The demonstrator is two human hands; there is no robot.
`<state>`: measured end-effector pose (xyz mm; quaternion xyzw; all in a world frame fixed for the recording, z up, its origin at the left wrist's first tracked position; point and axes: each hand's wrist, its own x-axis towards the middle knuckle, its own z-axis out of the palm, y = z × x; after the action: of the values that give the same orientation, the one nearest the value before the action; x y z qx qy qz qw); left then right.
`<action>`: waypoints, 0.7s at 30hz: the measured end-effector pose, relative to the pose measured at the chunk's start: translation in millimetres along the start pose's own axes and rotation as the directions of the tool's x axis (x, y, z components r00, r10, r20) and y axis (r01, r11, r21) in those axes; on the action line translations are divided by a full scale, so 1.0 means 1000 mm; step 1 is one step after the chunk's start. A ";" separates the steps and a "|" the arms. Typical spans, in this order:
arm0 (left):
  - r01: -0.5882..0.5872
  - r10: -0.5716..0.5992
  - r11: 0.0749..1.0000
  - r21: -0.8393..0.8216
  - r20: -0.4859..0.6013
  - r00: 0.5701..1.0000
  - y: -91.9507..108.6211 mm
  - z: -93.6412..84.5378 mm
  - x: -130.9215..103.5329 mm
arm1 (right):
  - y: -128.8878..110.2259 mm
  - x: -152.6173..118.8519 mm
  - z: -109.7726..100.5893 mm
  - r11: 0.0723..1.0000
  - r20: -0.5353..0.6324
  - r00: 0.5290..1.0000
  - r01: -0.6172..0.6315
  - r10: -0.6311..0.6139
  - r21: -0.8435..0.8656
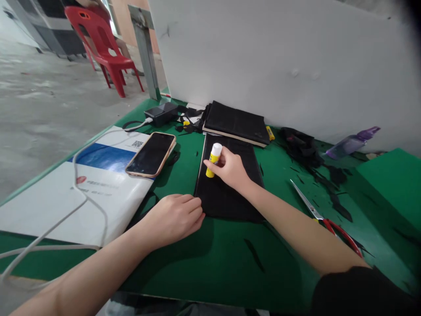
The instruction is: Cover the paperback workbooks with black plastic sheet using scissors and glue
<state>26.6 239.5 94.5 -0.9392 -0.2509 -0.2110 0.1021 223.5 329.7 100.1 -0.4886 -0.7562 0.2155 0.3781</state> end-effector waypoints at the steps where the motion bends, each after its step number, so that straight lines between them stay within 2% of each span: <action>1: -0.004 0.003 1.000 0.005 0.012 1.000 0.000 -0.001 0.000 | -0.002 -0.006 -0.002 1.000 0.024 1.000 0.012 -0.012 -0.024; 5: 0.005 -0.005 1.000 0.003 0.057 0.998 0.000 -0.002 0.001 | -0.003 -0.019 -0.001 0.996 0.115 0.993 0.020 -0.009 -0.088; 8: 0.018 -0.016 1.000 -0.015 0.085 0.996 0.003 -0.002 0.001 | 0.000 -0.019 0.006 0.997 0.107 0.993 -0.036 0.043 -0.063; 13: 0.022 -0.021 1.000 -0.006 0.093 0.995 0.009 -0.004 0.000 | 0.008 -0.003 0.013 0.998 0.073 0.996 -0.055 0.056 -0.019; 21: 0.037 -0.037 0.999 0.004 0.109 0.993 0.010 -0.003 -0.002 | 0.023 0.029 0.021 0.993 -0.008 1.000 -0.030 0.029 -0.114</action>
<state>29.1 229.0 95.3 -0.9444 -0.2738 -0.1612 0.0851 213.4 366.5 81.4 -0.5211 -0.7589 0.1761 0.3487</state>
